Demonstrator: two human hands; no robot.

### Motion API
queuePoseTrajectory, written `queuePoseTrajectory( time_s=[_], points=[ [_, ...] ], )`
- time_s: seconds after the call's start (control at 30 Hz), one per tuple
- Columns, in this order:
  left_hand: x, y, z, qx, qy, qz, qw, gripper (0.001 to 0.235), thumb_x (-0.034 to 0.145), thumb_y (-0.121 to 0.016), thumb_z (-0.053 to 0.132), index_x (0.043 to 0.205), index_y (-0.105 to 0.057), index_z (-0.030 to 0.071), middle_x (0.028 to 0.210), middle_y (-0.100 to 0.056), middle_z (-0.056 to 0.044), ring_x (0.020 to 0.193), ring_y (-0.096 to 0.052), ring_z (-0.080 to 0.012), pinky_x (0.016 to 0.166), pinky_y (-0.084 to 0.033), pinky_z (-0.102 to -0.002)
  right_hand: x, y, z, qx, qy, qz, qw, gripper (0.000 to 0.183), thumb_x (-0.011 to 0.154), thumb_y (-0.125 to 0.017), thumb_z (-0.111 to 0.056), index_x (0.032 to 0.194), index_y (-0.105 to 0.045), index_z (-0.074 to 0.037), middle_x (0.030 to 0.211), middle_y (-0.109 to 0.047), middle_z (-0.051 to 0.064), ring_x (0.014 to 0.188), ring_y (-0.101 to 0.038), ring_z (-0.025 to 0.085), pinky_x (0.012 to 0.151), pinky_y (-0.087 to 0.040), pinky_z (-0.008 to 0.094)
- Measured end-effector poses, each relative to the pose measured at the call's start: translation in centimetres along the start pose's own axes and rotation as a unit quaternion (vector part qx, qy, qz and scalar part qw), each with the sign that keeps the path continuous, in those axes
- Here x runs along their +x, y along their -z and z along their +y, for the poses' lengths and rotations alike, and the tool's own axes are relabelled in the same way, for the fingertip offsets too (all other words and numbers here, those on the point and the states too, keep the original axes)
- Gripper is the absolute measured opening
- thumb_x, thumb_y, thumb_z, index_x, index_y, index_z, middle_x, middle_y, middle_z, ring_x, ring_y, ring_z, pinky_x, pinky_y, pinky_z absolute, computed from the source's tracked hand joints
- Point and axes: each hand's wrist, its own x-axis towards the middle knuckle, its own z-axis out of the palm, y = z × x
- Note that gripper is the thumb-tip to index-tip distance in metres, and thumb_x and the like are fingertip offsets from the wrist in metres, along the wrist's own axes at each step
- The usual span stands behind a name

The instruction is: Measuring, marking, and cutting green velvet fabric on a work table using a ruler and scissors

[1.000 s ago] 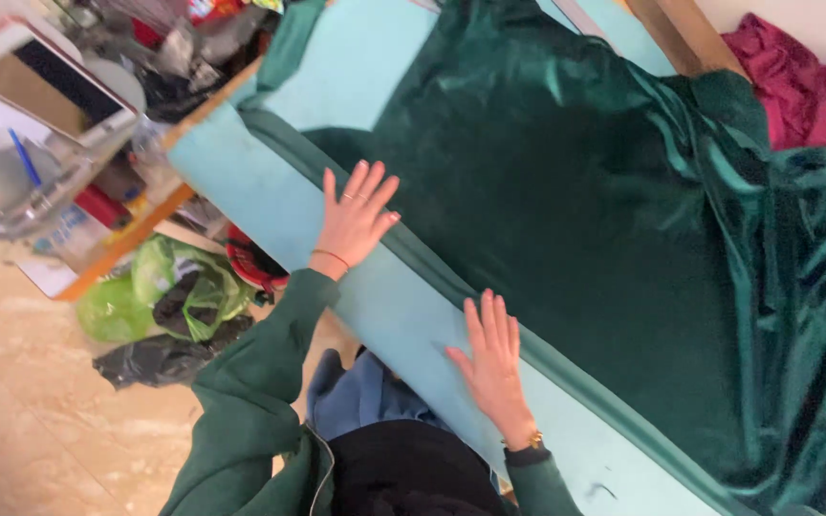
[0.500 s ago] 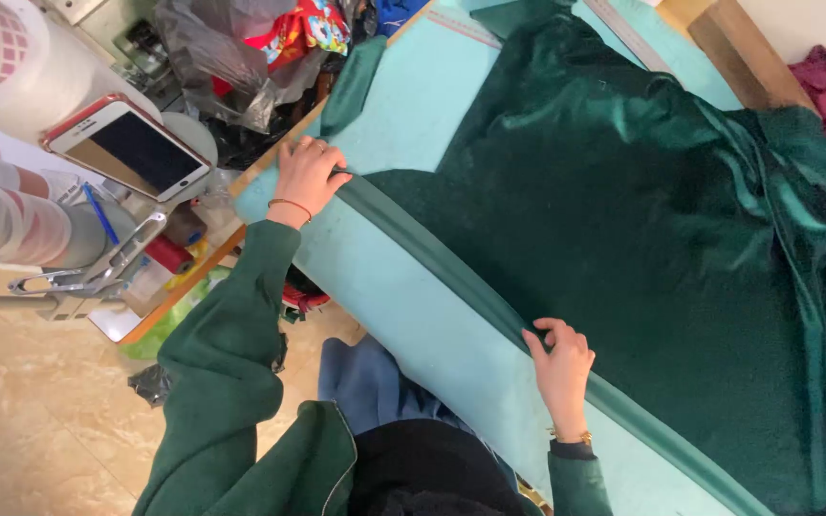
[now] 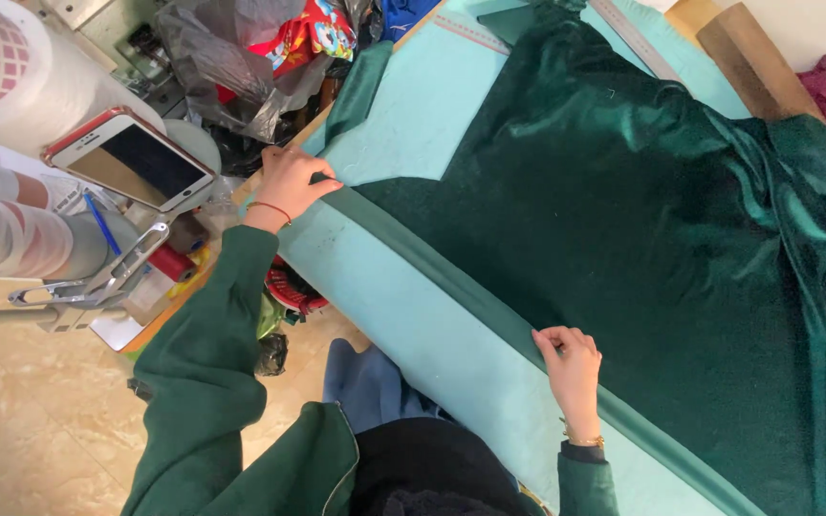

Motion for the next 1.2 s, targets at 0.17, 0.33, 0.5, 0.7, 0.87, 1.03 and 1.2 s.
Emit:
queuePoseTrajectory(
  time_s=[0.17,0.33,0.5,0.7,0.87,1.03,1.2],
  points=[
    [-0.1,-2.7,-1.5,-0.024,0.006,-0.022,0.999,0.023,0.086,-0.077,0.054,0.091,-0.068,0.034,0.089,-0.072,0.012,0.108,-0.061,-0.0122,0.106,-0.032,-0.043,0.2,-0.3,0.3,-0.016,-0.004,-0.007,1.000,0.018,0.096,-0.075,-0.034,0.087,-0.074,-0.019,0.080,-0.064,0.000,0.094,-0.065,0.024,0.086,-0.048,0.039],
    [-0.1,-1.3,-1.2,-0.054,0.008,-0.023,0.998,0.025,0.088,-0.076,0.055,0.092,-0.068,0.032,0.090,-0.073,0.010,0.110,-0.062,-0.0124,0.105,-0.034,-0.041,0.0,-0.1,0.1,0.005,0.005,0.002,1.000,0.018,0.095,-0.077,-0.032,0.085,-0.075,-0.016,0.077,-0.063,0.003,0.089,-0.064,0.025,0.086,-0.047,0.039],
    [-0.2,-1.0,-1.2,-0.132,-0.004,0.030,0.991,0.022,0.088,-0.080,0.050,0.093,-0.068,0.032,0.091,-0.072,0.010,0.108,-0.063,-0.0134,0.101,-0.041,-0.038,-0.2,0.0,0.3,0.007,0.026,-0.004,1.000,0.018,0.097,-0.075,-0.031,0.087,-0.073,-0.016,0.079,-0.061,0.000,0.088,-0.063,0.022,0.085,-0.047,0.038],
    [-0.2,-0.1,-0.9,-0.142,-0.021,0.060,0.988,0.022,0.087,-0.083,0.048,0.090,-0.070,0.030,0.090,-0.072,0.012,0.107,-0.064,-0.0137,0.097,-0.043,-0.036,-0.5,0.2,0.9,0.028,0.005,0.004,1.000,0.019,0.100,-0.072,-0.032,0.090,-0.071,-0.016,0.084,-0.065,0.001,0.092,-0.064,0.022,0.088,-0.046,0.037],
    [-0.3,-0.6,-0.1,-0.091,-0.026,0.049,0.994,0.024,0.086,-0.082,0.049,0.095,-0.068,0.032,0.091,-0.069,0.010,0.110,-0.062,-0.0143,0.098,-0.043,-0.040,-0.1,-0.8,0.9,-0.006,-0.005,0.018,1.000,0.016,0.097,-0.075,-0.034,0.090,-0.070,-0.020,0.083,-0.063,-0.002,0.092,-0.063,0.020,0.089,-0.045,0.037],
    [-0.5,-0.6,0.6,-0.069,-0.028,0.045,0.996,0.033,0.089,-0.082,0.045,0.113,-0.065,0.030,0.103,-0.067,0.008,0.112,-0.063,-0.0184,0.096,-0.047,-0.045,-0.2,-1.2,1.1,-0.018,0.002,0.039,0.999,0.016,0.096,-0.078,-0.030,0.094,-0.068,-0.016,0.081,-0.059,0.001,0.090,-0.062,0.023,0.084,-0.045,0.038],
    [-2.9,5.4,13.3,-0.073,-0.020,0.093,0.993,0.048,0.098,-0.074,0.030,0.136,-0.062,0.004,0.146,-0.050,-0.025,0.138,-0.044,-0.0498,0.107,-0.031,-0.077,-1.7,-1.6,0.5,-0.082,0.148,0.188,0.968,0.048,0.099,-0.072,-0.027,0.142,-0.060,-0.011,0.130,-0.056,0.016,0.129,-0.054,0.038,0.105,-0.043,0.050]
  ],
)
